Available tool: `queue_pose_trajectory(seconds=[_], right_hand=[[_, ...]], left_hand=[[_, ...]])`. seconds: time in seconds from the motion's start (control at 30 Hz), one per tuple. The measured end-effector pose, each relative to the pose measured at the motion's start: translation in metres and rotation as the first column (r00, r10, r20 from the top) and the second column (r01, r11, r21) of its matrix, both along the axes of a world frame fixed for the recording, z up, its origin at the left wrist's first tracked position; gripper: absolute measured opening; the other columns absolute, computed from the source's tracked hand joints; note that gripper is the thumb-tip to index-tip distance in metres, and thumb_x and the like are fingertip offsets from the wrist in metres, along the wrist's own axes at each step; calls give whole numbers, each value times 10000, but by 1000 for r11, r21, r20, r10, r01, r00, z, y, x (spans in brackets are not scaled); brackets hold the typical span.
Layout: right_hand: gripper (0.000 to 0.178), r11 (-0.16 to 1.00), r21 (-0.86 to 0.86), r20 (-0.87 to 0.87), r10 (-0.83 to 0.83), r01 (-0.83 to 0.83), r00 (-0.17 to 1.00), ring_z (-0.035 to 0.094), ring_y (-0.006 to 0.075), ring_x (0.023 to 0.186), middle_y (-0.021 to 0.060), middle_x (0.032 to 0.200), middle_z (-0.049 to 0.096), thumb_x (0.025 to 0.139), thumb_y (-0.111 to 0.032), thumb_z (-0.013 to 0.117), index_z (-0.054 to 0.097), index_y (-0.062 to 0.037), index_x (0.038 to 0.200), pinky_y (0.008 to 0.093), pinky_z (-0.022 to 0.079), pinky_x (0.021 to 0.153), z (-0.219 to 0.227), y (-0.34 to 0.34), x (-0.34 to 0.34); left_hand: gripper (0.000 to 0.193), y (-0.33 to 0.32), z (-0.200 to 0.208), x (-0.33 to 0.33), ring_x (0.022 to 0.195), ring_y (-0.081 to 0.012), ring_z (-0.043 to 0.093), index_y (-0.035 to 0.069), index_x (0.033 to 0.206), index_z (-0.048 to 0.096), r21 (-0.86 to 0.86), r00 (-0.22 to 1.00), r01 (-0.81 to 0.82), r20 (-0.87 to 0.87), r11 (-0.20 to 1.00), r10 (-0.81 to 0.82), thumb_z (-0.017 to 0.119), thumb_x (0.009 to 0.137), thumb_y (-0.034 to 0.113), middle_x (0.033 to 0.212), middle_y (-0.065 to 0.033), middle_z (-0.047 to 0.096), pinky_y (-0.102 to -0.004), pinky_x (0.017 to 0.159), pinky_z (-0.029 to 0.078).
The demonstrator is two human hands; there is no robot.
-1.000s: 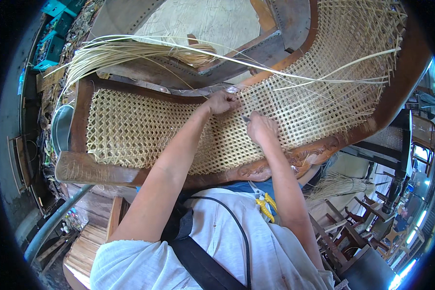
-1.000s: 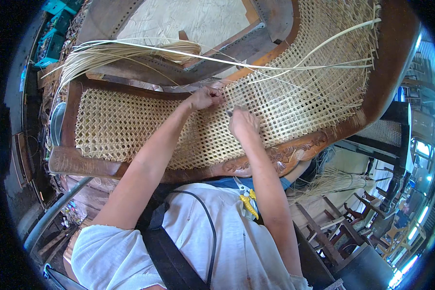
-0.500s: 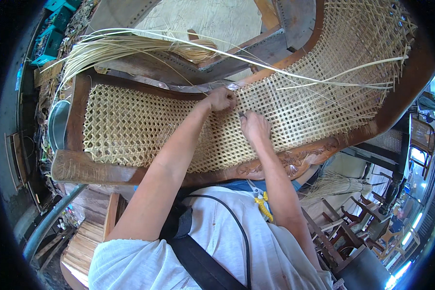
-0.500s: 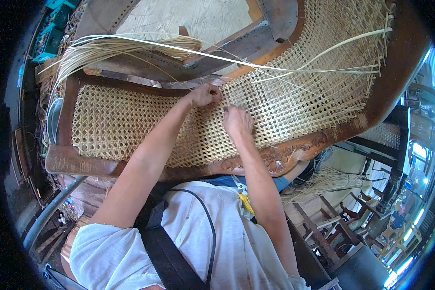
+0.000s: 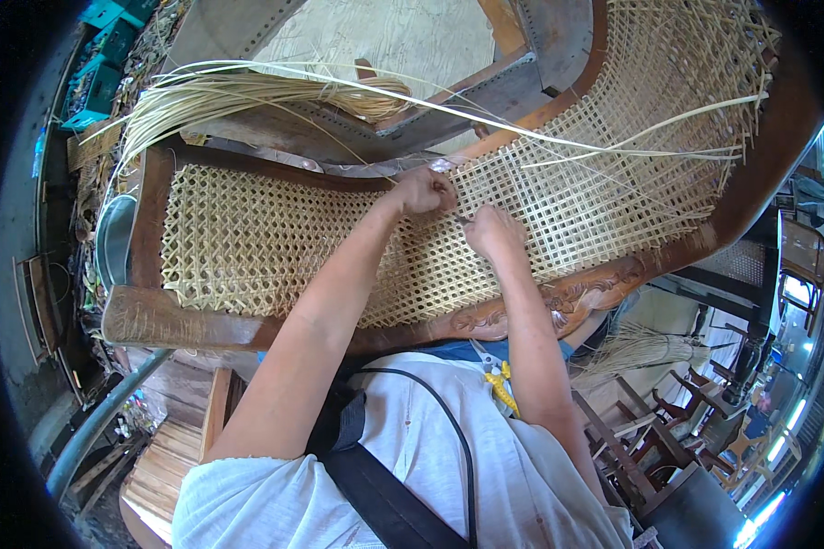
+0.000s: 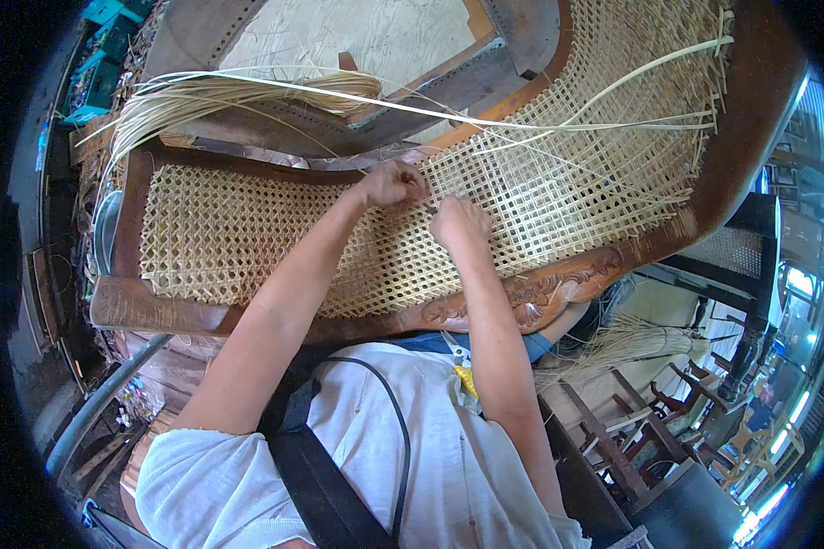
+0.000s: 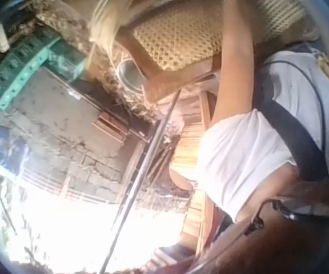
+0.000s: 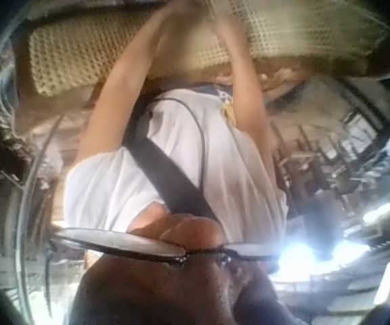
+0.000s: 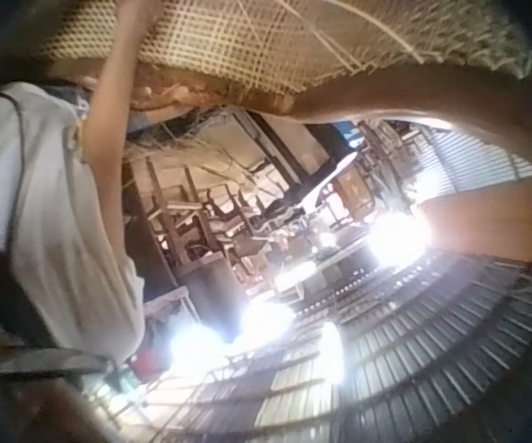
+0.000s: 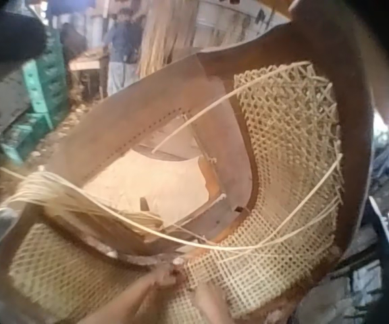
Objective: Repairing or weaving the rattan seat of a wooden chair.
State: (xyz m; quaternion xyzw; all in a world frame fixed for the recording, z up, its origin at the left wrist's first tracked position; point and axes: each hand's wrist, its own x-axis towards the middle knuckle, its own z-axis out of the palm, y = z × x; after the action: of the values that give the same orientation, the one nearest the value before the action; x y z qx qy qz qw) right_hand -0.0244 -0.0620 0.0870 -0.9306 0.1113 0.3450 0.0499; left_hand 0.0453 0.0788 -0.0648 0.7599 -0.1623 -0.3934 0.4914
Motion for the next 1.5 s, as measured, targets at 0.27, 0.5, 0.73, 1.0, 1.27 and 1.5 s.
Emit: queue_pose_trajectory(seconds=[0.27, 0.5, 0.73, 1.0, 1.27, 1.5], right_hand=[[245, 999, -25, -161, -43, 39, 986, 582, 177, 687, 139, 953, 668, 929, -134, 587, 626, 6, 1125, 369, 509, 698, 11, 4, -10], [324, 982, 131, 66, -149, 139, 987, 576, 212, 591, 237, 899, 633, 913, -5, 509, 481, 90, 1221, 280, 502, 516, -41, 17, -3], [279, 963, 210, 298, -226, 167, 928, 657, 262, 696, 233, 893, 640, 839, 70, 554, 529, 82, 1116, 348, 551, 569, -20, -25, -28], [150, 900, 425, 437, -301, 101, 847, 665, 417, 819, 244, 865, 656, 876, -57, 597, 529, -1, 999, 495, 507, 743, -7, -39, -21], [172, 991, 118, 102, -81, 68, 992, 678, 310, 725, 211, 765, 668, 898, -101, 553, 590, 2, 1031, 448, 503, 690, 31, -17, -23], [231, 995, -19, -12, 101, -101, 995, 683, 360, 905, 259, 937, 684, 873, -99, 520, 672, 38, 979, 472, 523, 826, 10, -6, -9]], left_hand=[[125, 2, 2, -8, 794, -150, 646, 98, 939, 757, -57, 985, -82, 149, 995, 89, 744, 841, 175, 832, -59, 724, -314, 740, 531], [186, -1, 1, -9, 776, -153, 631, 72, 941, 750, -16, 994, -92, 62, 996, 93, 758, 791, 180, 841, -95, 725, -318, 740, 521], [212, 8, 12, -11, 807, -136, 643, 79, 905, 757, -8, 989, 6, 147, 1000, -5, 788, 746, 216, 852, -68, 729, -300, 764, 519], [229, -24, 32, -16, 832, -104, 626, 87, 988, 747, -353, 924, -34, -368, 935, -105, 752, 856, 273, 913, -8, 713, -271, 770, 513], [127, -10, 19, -12, 699, -80, 592, 71, 958, 741, -353, 924, -210, -376, 912, 67, 737, 867, 161, 835, -16, 705, -245, 612, 492], [48, -18, 10, -12, 622, -103, 589, 11, 859, 688, -299, 909, -220, -408, 929, 84, 701, 834, 50, 740, -47, 669, -243, 541, 473]])
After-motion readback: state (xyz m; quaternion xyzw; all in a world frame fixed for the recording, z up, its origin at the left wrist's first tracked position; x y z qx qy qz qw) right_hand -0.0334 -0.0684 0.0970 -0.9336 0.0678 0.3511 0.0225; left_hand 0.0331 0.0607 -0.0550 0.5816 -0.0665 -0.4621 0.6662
